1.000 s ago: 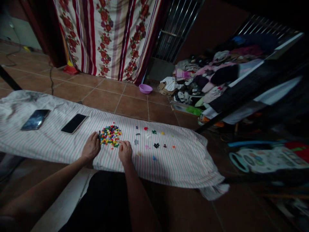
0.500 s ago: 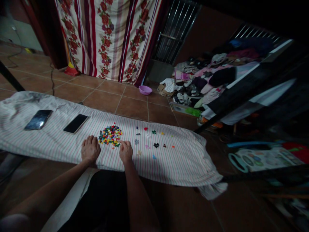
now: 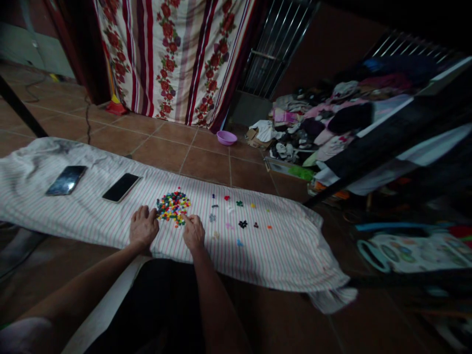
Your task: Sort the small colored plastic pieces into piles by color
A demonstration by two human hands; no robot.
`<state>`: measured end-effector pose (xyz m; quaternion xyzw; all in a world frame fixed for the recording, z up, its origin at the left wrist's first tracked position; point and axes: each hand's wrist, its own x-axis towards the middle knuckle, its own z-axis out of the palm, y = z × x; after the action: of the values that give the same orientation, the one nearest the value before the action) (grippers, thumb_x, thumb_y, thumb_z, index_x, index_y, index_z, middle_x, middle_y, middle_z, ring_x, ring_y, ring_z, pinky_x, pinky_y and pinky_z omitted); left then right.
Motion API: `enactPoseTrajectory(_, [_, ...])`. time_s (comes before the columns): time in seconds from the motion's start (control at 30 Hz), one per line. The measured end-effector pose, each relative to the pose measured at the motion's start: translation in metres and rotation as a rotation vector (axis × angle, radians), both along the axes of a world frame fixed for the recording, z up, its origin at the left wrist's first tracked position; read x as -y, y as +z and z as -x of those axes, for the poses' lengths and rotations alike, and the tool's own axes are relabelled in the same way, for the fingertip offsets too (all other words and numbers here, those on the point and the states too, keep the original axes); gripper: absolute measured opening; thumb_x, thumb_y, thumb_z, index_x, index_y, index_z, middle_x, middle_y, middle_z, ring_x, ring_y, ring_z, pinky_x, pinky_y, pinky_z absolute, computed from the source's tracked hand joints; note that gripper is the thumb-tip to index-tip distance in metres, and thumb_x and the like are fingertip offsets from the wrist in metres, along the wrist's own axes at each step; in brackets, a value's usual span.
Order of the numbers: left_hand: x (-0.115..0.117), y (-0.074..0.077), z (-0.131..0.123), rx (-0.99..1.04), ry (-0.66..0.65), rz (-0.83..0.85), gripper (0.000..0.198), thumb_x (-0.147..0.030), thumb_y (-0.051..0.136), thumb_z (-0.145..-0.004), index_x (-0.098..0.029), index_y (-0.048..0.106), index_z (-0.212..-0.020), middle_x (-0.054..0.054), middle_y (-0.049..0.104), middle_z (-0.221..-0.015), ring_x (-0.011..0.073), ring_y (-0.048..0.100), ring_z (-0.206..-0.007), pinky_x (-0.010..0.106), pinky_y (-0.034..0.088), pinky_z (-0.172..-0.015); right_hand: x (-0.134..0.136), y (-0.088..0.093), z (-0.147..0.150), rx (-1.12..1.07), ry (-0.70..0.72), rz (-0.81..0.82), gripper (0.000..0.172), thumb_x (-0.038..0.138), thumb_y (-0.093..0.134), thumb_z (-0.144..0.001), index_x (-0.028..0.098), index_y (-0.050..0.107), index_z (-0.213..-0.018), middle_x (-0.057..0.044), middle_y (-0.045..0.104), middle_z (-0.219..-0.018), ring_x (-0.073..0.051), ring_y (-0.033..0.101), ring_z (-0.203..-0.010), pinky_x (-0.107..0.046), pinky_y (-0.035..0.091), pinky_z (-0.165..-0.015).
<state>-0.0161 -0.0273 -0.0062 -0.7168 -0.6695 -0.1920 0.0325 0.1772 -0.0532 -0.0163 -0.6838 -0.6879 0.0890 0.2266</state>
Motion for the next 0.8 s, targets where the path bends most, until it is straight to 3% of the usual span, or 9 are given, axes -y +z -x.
enactPoseTrajectory(0.3, [-0.003,-0.001,-0.003,-0.023,-0.005,0.017,0.042,-0.024,0.042,-0.087,-0.011,0.061,-0.122,0.023,0.052,-0.141,0.0376,0.042,-0.138,0.052,0.032,-0.112,-0.01,0.01,-0.001,-0.022,-0.049,0.079,0.051,0.01,0.04,-0.095,0.03,0.059,-0.137,-0.006,0.057,-0.119,-0.015,0.059,-0.107,-0.021,0.049,-0.088])
enactPoseTrajectory(0.57, [-0.003,-0.004,-0.002,-0.027,-0.007,0.015,0.043,-0.025,0.042,-0.087,-0.012,0.06,-0.123,0.023,0.053,-0.141,0.037,0.043,-0.137,0.051,0.033,-0.112,-0.04,0.034,0.009,0.088,0.063,0.18,0.054,0.01,0.046,-0.091,0.039,0.06,-0.134,-0.006,0.051,-0.129,-0.018,0.053,-0.116,-0.026,0.047,-0.097])
enactPoseTrajectory(0.8, [-0.003,-0.006,-0.002,-0.018,-0.008,-0.012,0.043,-0.025,0.041,-0.088,-0.011,0.061,-0.123,0.023,0.053,-0.14,0.0372,0.044,-0.137,0.052,0.034,-0.111,-0.046,0.032,0.011,0.079,0.058,0.184,0.054,0.008,0.047,-0.089,0.038,0.063,-0.131,-0.006,0.052,-0.124,-0.018,0.051,-0.118,-0.028,0.043,-0.103])
